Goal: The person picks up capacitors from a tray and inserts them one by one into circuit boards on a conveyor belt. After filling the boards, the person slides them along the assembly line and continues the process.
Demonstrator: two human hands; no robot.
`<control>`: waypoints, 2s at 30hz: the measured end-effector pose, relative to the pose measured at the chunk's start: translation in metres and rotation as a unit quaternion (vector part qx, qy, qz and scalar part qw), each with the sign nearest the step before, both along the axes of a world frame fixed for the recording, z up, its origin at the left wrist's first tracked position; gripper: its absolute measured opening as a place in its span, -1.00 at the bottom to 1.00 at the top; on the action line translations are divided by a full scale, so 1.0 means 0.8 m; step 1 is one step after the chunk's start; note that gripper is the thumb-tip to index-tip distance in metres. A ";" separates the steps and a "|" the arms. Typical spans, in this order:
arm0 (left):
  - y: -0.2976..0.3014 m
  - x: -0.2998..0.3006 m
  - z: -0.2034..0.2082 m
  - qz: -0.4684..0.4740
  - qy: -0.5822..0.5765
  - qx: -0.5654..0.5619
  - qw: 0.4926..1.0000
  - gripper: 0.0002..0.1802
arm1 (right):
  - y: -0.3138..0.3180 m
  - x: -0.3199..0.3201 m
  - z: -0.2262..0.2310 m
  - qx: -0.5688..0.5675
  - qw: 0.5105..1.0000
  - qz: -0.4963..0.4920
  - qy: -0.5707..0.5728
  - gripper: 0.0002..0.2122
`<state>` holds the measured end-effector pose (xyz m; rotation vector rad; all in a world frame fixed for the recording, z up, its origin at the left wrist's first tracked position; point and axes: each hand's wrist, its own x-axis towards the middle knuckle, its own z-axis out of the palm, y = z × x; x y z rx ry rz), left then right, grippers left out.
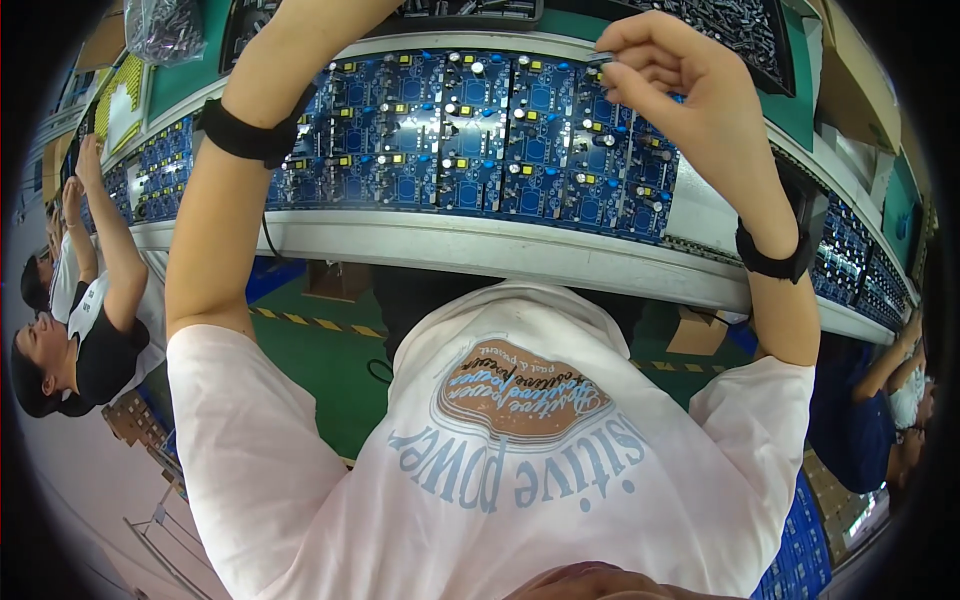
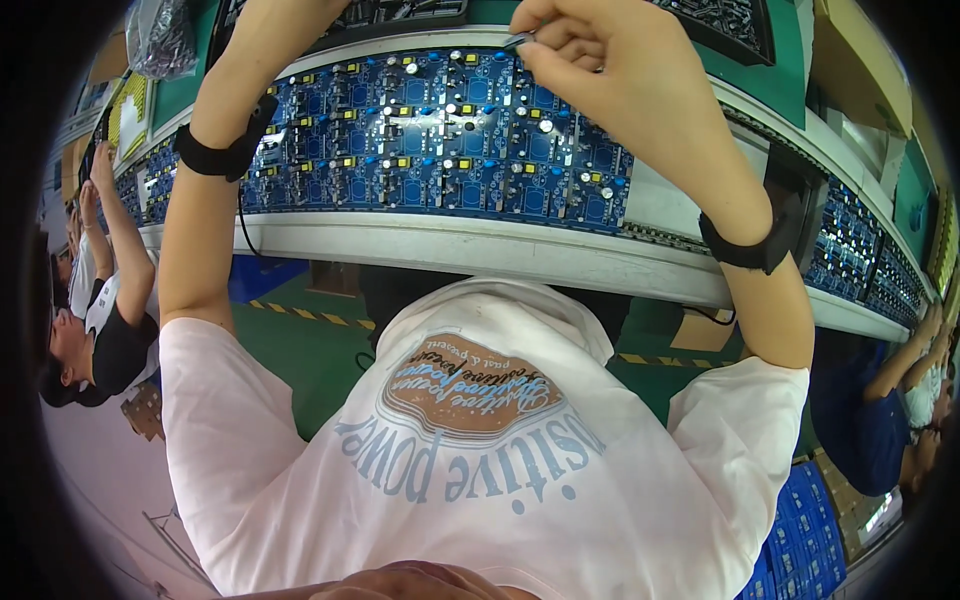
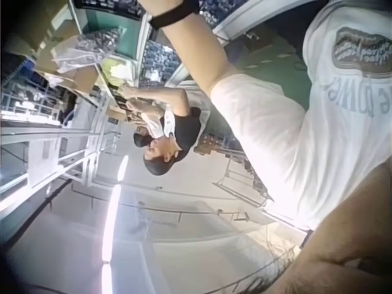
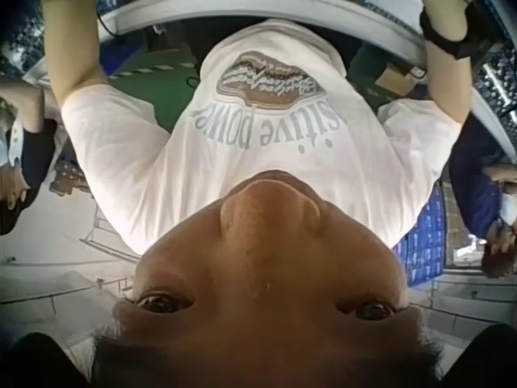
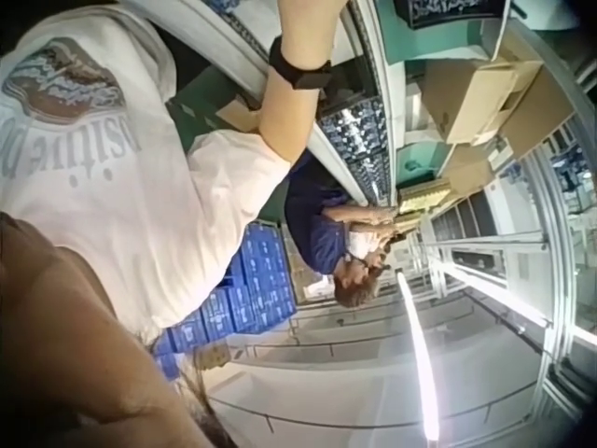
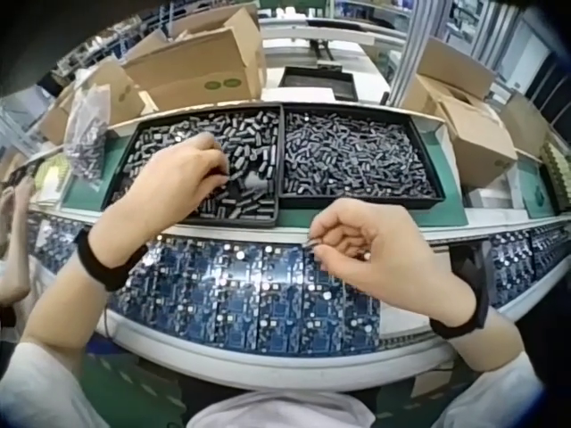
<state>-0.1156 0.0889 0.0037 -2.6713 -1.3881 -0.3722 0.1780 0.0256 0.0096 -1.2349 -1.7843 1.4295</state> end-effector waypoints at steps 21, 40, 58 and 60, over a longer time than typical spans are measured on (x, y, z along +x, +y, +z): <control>-0.044 0.020 0.025 0.016 -0.248 -0.102 0.963 -0.82 | 0.011 -0.006 -0.037 0.300 0.913 0.122 -0.250 -0.83; -0.104 -0.001 0.013 0.096 -0.537 -0.470 0.694 -0.71 | 0.016 -0.001 -0.038 0.300 0.910 0.119 -0.261 -0.81; -0.128 -0.020 -0.016 0.053 -0.449 -0.326 0.831 -0.75 | 0.086 -0.057 0.018 0.511 0.826 0.099 -0.218 -0.87; -0.122 -0.007 -0.013 0.037 -0.429 -0.319 0.844 -0.75 | 0.111 -0.065 0.023 0.488 0.829 0.079 -0.262 -0.87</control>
